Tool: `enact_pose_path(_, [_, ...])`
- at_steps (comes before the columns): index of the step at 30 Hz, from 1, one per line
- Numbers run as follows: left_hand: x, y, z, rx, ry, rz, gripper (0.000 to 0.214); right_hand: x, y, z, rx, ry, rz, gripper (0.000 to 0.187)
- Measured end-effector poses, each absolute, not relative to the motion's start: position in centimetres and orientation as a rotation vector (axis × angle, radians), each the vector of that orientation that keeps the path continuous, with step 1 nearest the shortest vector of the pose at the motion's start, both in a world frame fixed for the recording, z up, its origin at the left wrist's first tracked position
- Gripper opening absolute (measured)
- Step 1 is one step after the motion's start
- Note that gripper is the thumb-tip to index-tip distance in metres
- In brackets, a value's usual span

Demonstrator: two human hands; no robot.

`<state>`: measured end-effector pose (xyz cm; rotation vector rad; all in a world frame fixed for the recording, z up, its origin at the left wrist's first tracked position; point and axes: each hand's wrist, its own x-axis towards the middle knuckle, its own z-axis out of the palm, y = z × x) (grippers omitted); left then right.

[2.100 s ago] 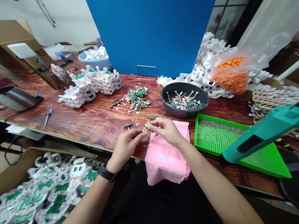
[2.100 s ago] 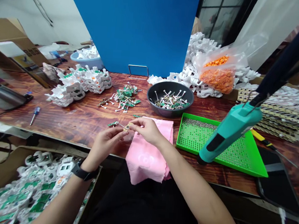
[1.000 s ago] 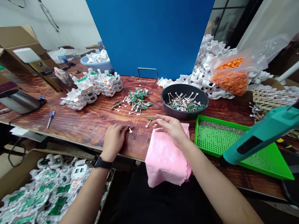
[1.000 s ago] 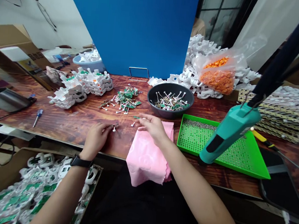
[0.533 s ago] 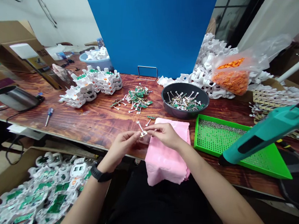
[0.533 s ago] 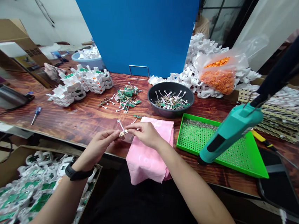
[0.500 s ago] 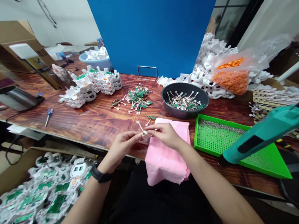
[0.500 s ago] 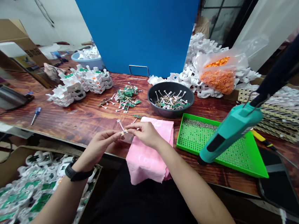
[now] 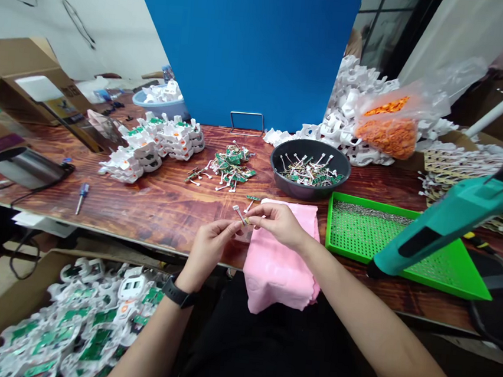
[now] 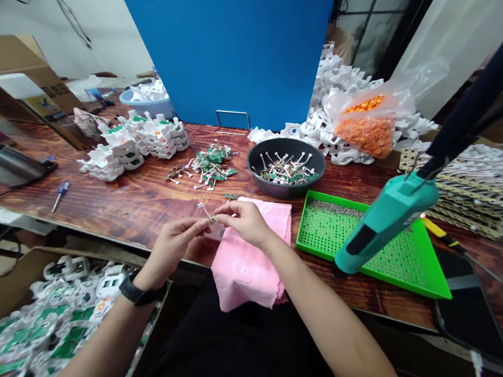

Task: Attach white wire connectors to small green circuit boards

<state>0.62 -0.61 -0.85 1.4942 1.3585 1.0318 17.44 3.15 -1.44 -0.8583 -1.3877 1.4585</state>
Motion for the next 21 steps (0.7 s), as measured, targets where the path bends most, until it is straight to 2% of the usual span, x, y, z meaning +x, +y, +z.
enact_pose_path(6, [1.1, 1.1, -1.9, 1.813, 1.490, 1.019, 0.042, 20.3, 5.1, -0.6, -0.813, -0.762, 1.268, 0.023])
enact_pose_path(10, [1.9, 3.3, -2.8, 2.210, 1.687, 0.809, 0.032, 21.3, 5.4, -0.3, -0.755, -0.624, 1.423, 0.017])
enact_pose_path(14, [2.4, 4.8, -3.0, 2.291, 1.792, 0.685, 0.015, 20.2, 5.0, -1.2, -0.906, -0.850, 1.533, 0.020])
enact_pose_path(18, [2.4, 4.1, -2.4, 2.103, 1.686, 0.780, 0.018, 19.2, 4.8, -2.9, -1.198, -1.339, 1.115, 0.030])
enact_pose_path(21, [2.2, 2.6, -1.9, 1.777, 1.508, 0.876, 0.024, 19.0, 4.6, -3.2, -1.149, -1.792, 0.701, 0.041])
